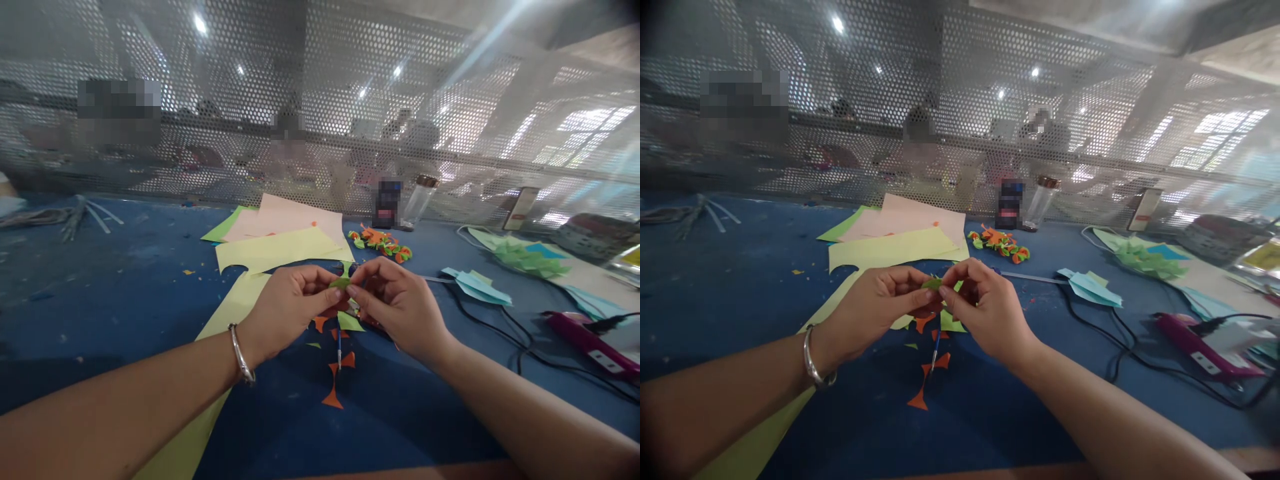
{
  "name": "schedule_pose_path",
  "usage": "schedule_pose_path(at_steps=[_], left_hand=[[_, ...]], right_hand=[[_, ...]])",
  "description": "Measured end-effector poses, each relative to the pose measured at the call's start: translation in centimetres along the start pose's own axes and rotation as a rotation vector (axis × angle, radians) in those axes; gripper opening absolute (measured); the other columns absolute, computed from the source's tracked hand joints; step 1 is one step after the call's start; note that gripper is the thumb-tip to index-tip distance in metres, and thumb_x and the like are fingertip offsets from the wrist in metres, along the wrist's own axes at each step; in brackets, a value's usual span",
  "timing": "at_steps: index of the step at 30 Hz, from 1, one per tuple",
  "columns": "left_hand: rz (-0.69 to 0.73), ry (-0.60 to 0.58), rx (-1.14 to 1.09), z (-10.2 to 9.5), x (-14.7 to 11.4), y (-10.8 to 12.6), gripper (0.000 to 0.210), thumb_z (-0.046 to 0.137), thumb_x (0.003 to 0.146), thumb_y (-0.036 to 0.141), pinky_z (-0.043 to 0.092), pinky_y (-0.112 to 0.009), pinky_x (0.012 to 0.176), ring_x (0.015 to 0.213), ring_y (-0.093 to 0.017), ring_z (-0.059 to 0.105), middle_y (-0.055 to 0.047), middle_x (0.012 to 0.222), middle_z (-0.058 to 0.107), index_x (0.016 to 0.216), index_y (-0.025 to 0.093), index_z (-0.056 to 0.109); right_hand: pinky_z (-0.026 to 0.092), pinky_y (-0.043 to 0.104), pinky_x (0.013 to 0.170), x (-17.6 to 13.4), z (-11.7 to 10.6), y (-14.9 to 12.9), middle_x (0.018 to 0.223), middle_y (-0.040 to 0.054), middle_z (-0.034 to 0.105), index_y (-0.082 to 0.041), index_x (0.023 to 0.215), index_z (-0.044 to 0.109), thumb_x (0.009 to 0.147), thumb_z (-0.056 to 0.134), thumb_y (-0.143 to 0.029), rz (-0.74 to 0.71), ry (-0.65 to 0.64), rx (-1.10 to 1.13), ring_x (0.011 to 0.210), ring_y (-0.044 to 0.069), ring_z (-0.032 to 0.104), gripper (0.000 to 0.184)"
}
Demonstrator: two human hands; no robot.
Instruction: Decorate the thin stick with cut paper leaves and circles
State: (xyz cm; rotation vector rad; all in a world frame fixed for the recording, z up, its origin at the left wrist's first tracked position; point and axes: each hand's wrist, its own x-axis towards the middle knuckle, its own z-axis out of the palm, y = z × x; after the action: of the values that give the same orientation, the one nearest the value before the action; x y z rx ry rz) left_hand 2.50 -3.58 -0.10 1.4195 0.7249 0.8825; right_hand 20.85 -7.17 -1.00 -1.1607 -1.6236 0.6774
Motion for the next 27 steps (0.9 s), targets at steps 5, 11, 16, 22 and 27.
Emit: schedule_pose_path(at_steps=[5, 11, 16, 22, 27], left_hand=[[0.018, -0.007, 0.115, -0.26, 0.09, -0.17, 0.009, 0.072, 0.082, 0.023, 0.056, -0.023, 0.07, 0.072, -0.012, 0.071, -0.002, 0.078, 0.073, 0.084, 0.014, 0.069], [0.095, -0.004, 0.252, -0.47, -0.02, -0.55, 0.011, 0.067, 0.083, 0.026, 0.055, -0.024, 0.067, 0.07, -0.013, 0.069, -0.003, 0.076, 0.072, 0.083, 0.015, 0.066], [0.183, 0.01, 0.409, -0.65, -0.12, -0.52, 0.015, 0.061, 0.086, 0.03, 0.049, -0.024, 0.062, 0.068, -0.014, 0.065, -0.004, 0.076, 0.072, 0.084, 0.016, 0.066], [0.239, 0.028, 0.559, -0.46, -0.33, -0.47, 0.01, 0.059, 0.085, 0.026, 0.037, -0.023, 0.053, 0.058, -0.01, 0.052, 0.001, 0.066, 0.062, 0.079, 0.018, 0.062], [0.269, 0.013, 0.73, -0.22, -0.48, -0.2, 0.008, 0.061, 0.08, 0.024, 0.034, -0.024, 0.054, 0.057, -0.01, 0.046, 0.004, 0.062, 0.054, 0.075, 0.018, 0.06]], right_hand=[[0.041, 0.021, 0.046, 0.04, 0.09, 0.09, 0.066, -0.0041, 0.058, -0.021, 0.092, 0.059, 0.087, 0.067, -0.027, -0.01, -0.005, -0.034, 0.051, 0.008, 0.055, 0.011], [0.043, 0.022, 0.047, 0.2, 0.16, 0.02, 0.071, -0.0021, 0.061, -0.02, 0.1, 0.06, 0.085, 0.068, -0.03, 0.008, -0.039, -0.05, 0.051, 0.009, 0.055, 0.019], [0.044, 0.023, 0.048, 0.16, 0.15, -0.04, 0.067, -0.0022, 0.059, -0.02, 0.093, 0.062, 0.088, 0.065, -0.034, 0.043, -0.093, -0.041, 0.052, 0.01, 0.054, 0.016], [0.039, 0.022, 0.05, -0.2, 0.27, 0.0, 0.066, -0.0033, 0.053, -0.019, 0.084, 0.062, 0.086, 0.061, -0.025, -0.021, -0.084, -0.17, 0.055, 0.009, 0.048, 0.006], [0.035, 0.021, 0.049, -0.36, 0.53, -0.19, 0.061, -0.0054, 0.048, -0.019, 0.071, 0.055, 0.079, 0.061, -0.016, -0.056, -0.103, -0.242, 0.054, 0.008, 0.043, 0.01]])
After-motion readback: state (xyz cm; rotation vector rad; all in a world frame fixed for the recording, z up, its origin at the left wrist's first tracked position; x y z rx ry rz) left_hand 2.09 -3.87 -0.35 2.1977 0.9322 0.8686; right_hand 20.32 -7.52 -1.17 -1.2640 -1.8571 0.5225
